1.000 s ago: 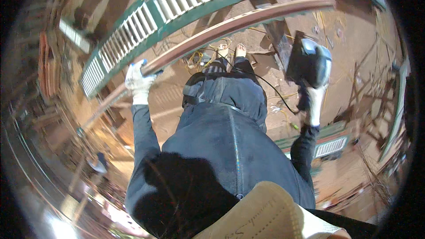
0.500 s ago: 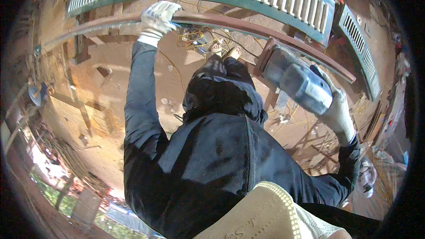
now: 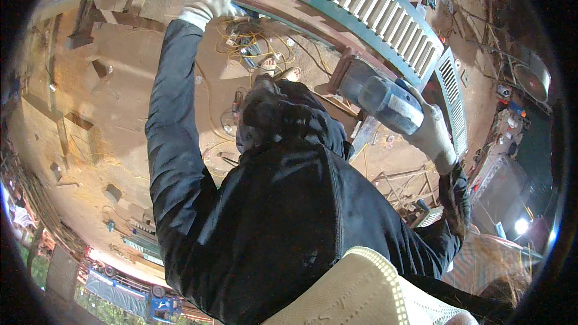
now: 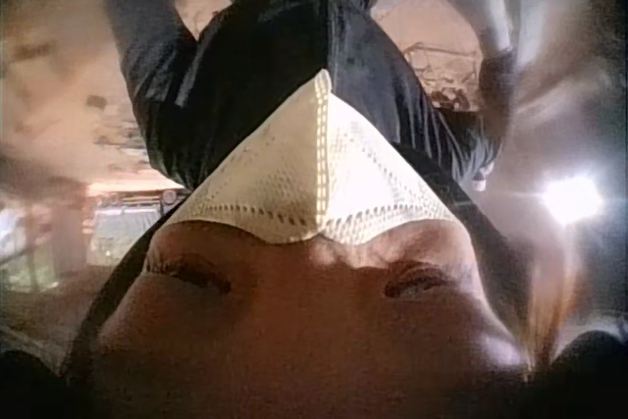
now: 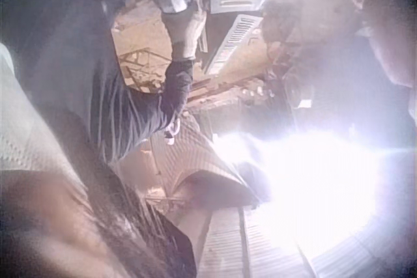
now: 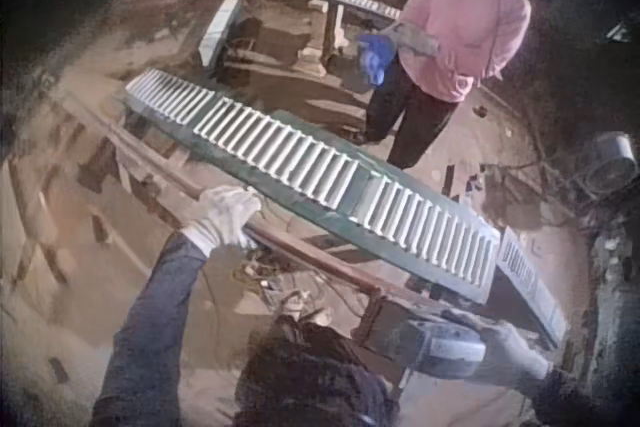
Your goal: The person uses a handheld electric sander to smooth the surface of a curved wooden slatted panel. They move the sander along the wood, repositioning the panel to reach different areas. The person then uses a power drill with a sanding attachment to continue smoothing the wood.
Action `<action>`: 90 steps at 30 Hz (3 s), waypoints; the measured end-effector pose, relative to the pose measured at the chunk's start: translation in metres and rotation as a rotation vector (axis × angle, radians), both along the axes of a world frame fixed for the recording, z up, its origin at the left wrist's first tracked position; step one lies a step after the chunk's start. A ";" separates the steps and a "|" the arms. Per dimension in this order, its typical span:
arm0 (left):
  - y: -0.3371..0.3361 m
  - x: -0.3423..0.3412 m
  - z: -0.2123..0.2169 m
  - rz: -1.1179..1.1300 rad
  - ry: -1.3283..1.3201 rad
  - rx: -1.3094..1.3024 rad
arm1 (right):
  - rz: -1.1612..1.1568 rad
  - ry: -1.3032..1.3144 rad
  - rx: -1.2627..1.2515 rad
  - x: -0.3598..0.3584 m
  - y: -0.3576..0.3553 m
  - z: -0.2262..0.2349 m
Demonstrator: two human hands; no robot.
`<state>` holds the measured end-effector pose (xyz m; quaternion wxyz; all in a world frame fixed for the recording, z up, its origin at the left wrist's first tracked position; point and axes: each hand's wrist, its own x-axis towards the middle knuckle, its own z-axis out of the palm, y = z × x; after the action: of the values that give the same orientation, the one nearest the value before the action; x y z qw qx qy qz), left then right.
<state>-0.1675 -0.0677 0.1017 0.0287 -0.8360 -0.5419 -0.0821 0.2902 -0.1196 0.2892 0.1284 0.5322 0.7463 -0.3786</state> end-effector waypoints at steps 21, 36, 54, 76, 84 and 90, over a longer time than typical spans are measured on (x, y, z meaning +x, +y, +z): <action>0.026 -0.052 0.007 -0.001 0.070 -0.126 | 0.123 -0.017 0.080 -0.151 0.058 -0.029; 0.019 -0.045 0.016 0.024 0.070 -0.058 | -0.078 -0.041 0.019 0.055 -0.001 -0.017; 0.024 -0.182 0.023 0.216 0.200 -0.093 | 0.020 0.129 0.240 -0.083 0.024 -0.040; 0.067 -0.298 0.001 -0.031 -0.093 -0.219 | 0.167 0.178 0.285 -0.417 0.071 -0.030; 0.059 -0.282 0.031 0.115 0.084 -0.248 | -0.029 0.199 0.331 -0.271 0.036 -0.037; 0.051 -0.293 0.018 0.138 0.152 -0.145 | -0.079 -0.152 0.206 -0.172 0.025 -0.028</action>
<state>-0.4604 -0.0163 0.1195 0.0145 -0.8004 -0.5989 0.0229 0.1183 -0.0950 0.2608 0.1144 0.5986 0.7479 -0.2631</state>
